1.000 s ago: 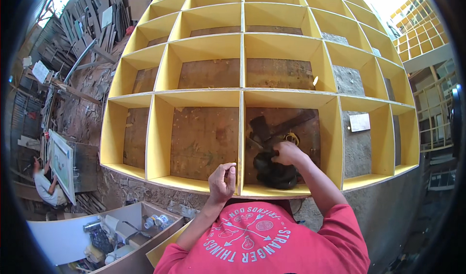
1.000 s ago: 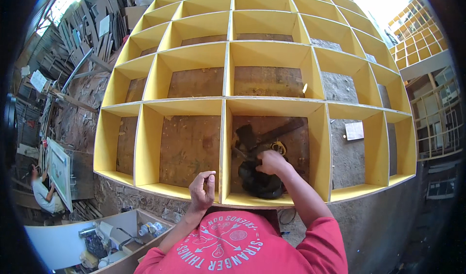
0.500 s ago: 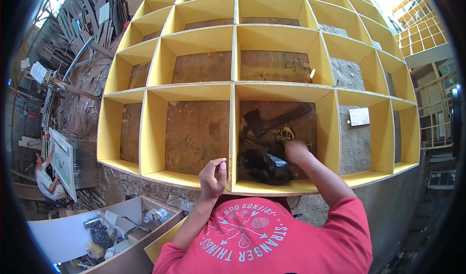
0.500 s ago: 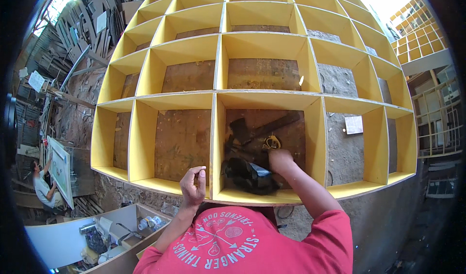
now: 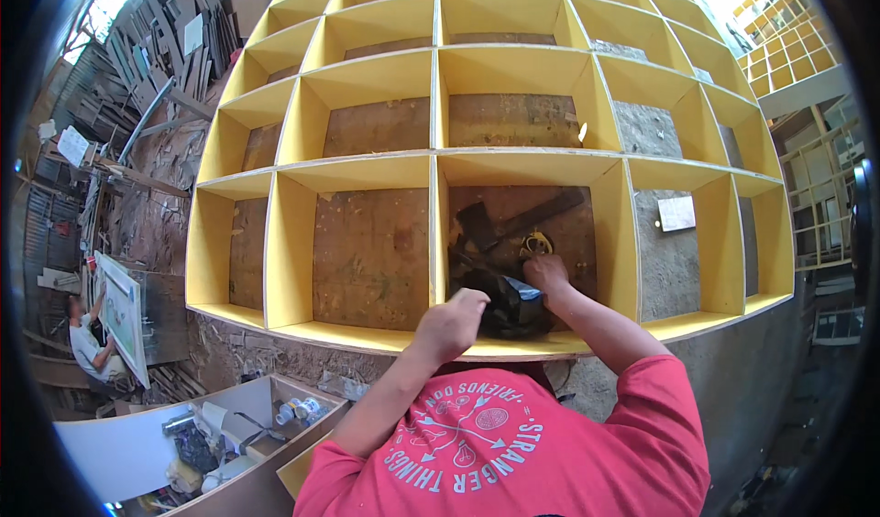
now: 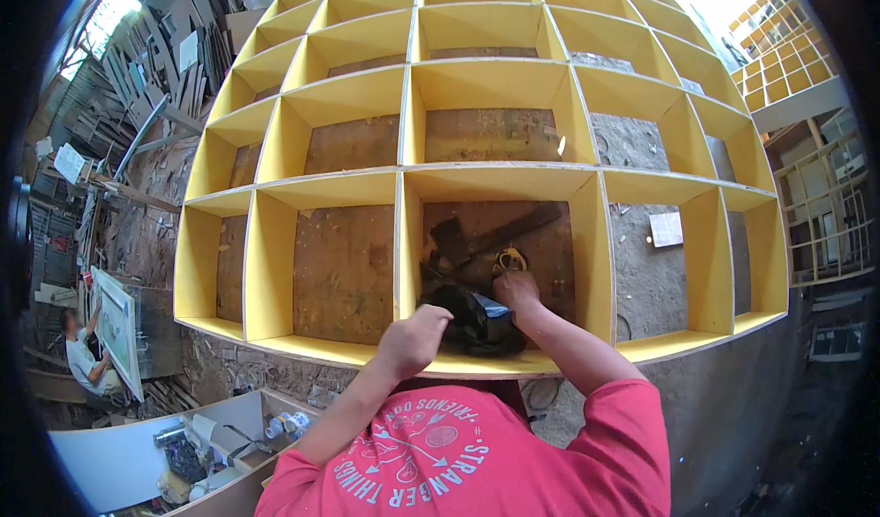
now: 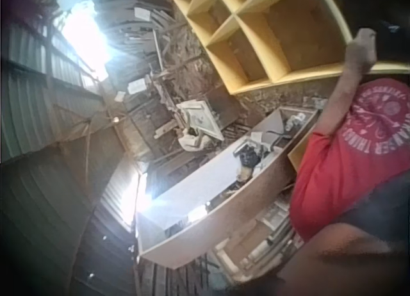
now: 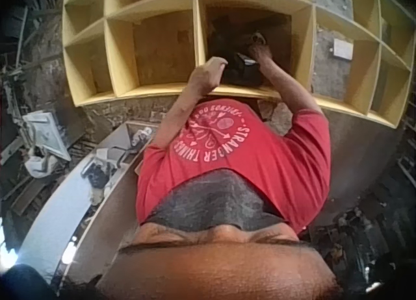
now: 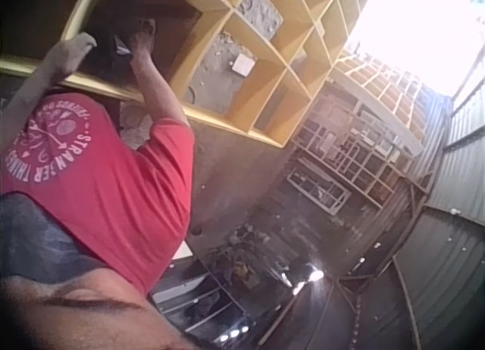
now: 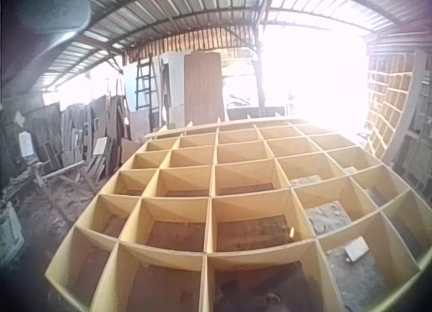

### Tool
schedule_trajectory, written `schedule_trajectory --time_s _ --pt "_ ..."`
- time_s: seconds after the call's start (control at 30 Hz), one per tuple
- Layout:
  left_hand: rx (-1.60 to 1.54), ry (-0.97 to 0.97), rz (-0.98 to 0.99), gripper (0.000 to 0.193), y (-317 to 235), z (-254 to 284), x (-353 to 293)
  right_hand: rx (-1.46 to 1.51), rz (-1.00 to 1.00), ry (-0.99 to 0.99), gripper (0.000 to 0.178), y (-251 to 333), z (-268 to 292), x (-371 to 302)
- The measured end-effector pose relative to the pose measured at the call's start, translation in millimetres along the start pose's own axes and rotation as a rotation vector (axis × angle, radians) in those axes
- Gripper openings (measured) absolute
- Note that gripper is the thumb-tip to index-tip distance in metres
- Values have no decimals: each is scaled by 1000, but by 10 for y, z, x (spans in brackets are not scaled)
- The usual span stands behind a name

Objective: The person carries a curved wooden board, positions it across a wooden grid shelf, retrieves a pencil, and marks guidelines on the board by hand.

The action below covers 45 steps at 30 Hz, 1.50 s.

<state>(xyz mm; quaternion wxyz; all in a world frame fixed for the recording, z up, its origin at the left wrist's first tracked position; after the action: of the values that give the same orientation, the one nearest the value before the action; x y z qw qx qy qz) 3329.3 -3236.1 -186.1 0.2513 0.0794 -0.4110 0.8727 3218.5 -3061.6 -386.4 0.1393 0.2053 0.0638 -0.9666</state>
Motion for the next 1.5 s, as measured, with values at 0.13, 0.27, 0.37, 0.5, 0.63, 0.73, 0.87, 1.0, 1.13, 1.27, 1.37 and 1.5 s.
schedule_trajectory --time_s 0.13,0.27,0.37,0.5,0.63,0.73,0.87,1.0,1.13,1.27,1.37,1.5 --pt "273 508 1 19 332 -768 45 2 15 -59 21 -6 84 -37" --pt "630 937 32 19 728 -1199 -124 72 -16 126 24 95 -221 -85" --pt "654 970 64 19 917 -1250 -202 279 -111 178 28 -49 -150 -37" --pt "653 912 9 18 760 -1149 -68 421 -168 59 30 -222 -213 60" --pt "524 767 -140 17 179 -573 203 302 79 287 38 127 -438 -103" --pt "432 592 -184 12 -57 -101 296 230 135 364 44 62 -197 -88" --pt "306 297 -296 21 -551 591 536 188 31 106 36 -253 506 -381" --pt "262 38 -413 21 -816 1203 595 137 -96 -69 15 -237 1442 -907" --pt "250 112 -379 24 -558 1122 597 193 -311 -171 17 -580 1967 -1429" --pt "167 -62 -461 29 -980 1430 649 438 -476 -352 25 -929 2085 -1970" --pt "176 -156 -497 28 -1042 1473 649 647 -570 -399 41 -983 1937 -2201" --pt "82 -76 -439 38 -836 1229 663 1386 -429 -423 47 -637 2009 -2331"
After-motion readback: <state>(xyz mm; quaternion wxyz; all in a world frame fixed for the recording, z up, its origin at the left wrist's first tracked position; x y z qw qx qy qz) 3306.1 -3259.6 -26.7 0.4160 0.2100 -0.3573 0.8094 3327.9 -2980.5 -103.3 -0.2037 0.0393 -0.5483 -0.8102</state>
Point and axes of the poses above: each hand's wrist, its own x-axis towards the middle knuckle, its own z-axis out of the back of the hand, y = z × x, the point moved 10 cm from there along x, towards the middle knuckle, and after that the axes turned 14 degrees about -z, right-handed, at the moved point
